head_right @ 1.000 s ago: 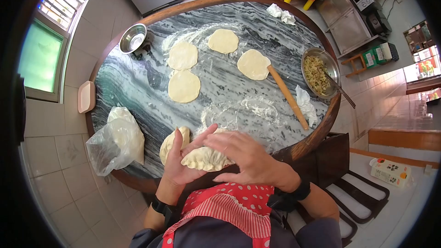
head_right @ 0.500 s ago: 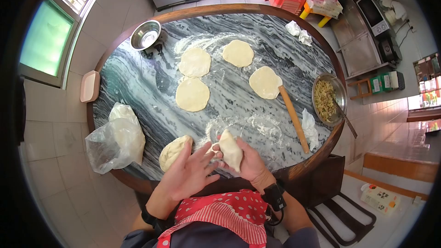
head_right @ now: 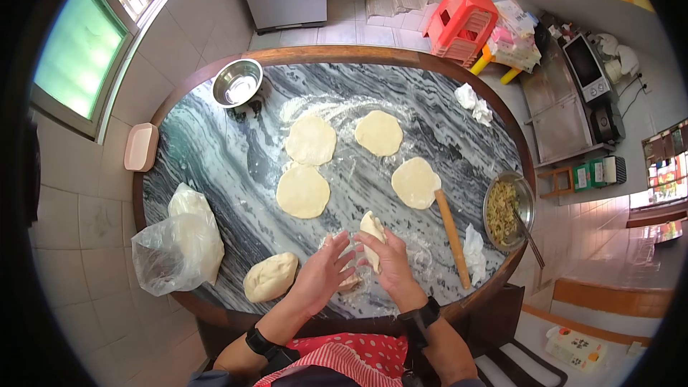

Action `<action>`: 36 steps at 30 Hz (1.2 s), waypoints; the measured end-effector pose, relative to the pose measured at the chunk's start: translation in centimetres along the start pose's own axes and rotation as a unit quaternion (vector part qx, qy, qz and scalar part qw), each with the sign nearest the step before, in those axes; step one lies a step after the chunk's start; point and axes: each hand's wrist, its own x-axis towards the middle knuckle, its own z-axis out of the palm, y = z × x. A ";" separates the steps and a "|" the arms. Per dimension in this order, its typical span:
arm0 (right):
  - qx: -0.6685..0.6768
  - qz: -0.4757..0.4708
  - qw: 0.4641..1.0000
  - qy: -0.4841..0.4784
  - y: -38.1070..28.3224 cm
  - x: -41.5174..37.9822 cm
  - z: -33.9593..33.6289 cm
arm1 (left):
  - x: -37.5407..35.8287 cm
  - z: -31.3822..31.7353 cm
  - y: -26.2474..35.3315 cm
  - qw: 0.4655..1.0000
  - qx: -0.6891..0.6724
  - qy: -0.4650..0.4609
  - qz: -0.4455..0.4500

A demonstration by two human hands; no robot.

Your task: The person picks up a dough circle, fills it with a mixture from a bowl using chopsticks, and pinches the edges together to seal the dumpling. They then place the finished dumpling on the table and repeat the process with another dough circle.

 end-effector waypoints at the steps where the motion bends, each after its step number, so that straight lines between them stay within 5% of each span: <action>1: -0.036 -0.054 0.997 0.040 0.0 1.0 0.2 | 0.4 -0.2 0.3 1.000 -0.015 0.011 -0.009; 6: -0.326 -0.276 0.896 0.120 0.1 6.3 -1.7 | 1.1 -3.5 0.6 0.997 -0.049 0.058 0.012; 9: -0.311 -0.249 0.912 0.099 -1.7 8.2 -1.5 | 1.0 -4.8 1.9 0.993 -0.066 0.092 0.018; 11: -0.129 -0.026 0.990 0.057 -4.4 7.8 -0.1 | 1.4 -6.2 2.5 0.992 -0.080 0.094 0.037; 15: -0.183 -0.065 0.980 0.035 -5.2 7.4 -1.2 | 0.3 -7.7 4.0 0.983 -0.104 0.125 0.082; 20: -0.117 0.003 0.992 0.047 -2.0 4.0 -3.6 | -0.8 -8.1 4.0 0.982 -0.107 0.131 0.079; 22: -0.256 -0.041 0.960 0.108 0.0 2.3 -4.4 | -0.9 -7.6 3.6 0.989 0.070 0.124 0.050; 23: -0.426 -0.189 0.878 0.111 1.2 1.6 -4.9 | -1.0 -8.1 2.5 0.988 0.105 0.103 0.051; 24: -0.424 -0.187 0.879 0.115 1.8 1.1 -5.2 | -1.0 -8.0 1.8 0.988 0.107 0.101 0.048; 26: -0.568 -0.364 0.723 0.151 2.9 0.4 -5.5 | -1.0 -7.5 0.6 0.969 0.234 0.055 0.052; 28: -0.586 -0.380 0.696 0.165 4.2 0.9 -5.9 | -1.3 -7.0 -0.5 0.968 0.246 0.035 0.041; 30: -0.602 -0.395 0.670 0.180 5.4 1.0 -6.0 | -1.2 -6.8 -1.5 0.759 0.608 -0.039 0.232; 32: -0.611 -0.408 0.662 0.149 6.6 0.8 -5.8 | -0.9 -6.7 -3.4 0.744 0.625 -0.043 0.233; 34: -0.614 -0.405 0.666 0.124 7.5 -0.8 -5.4 | -0.4 -6.6 -4.5 0.612 0.726 -0.059 0.308; 36: -0.619 -0.403 0.666 0.100 8.4 -2.5 -5.8 | 0.2 -7.0 -5.3 0.576 0.749 -0.055 0.323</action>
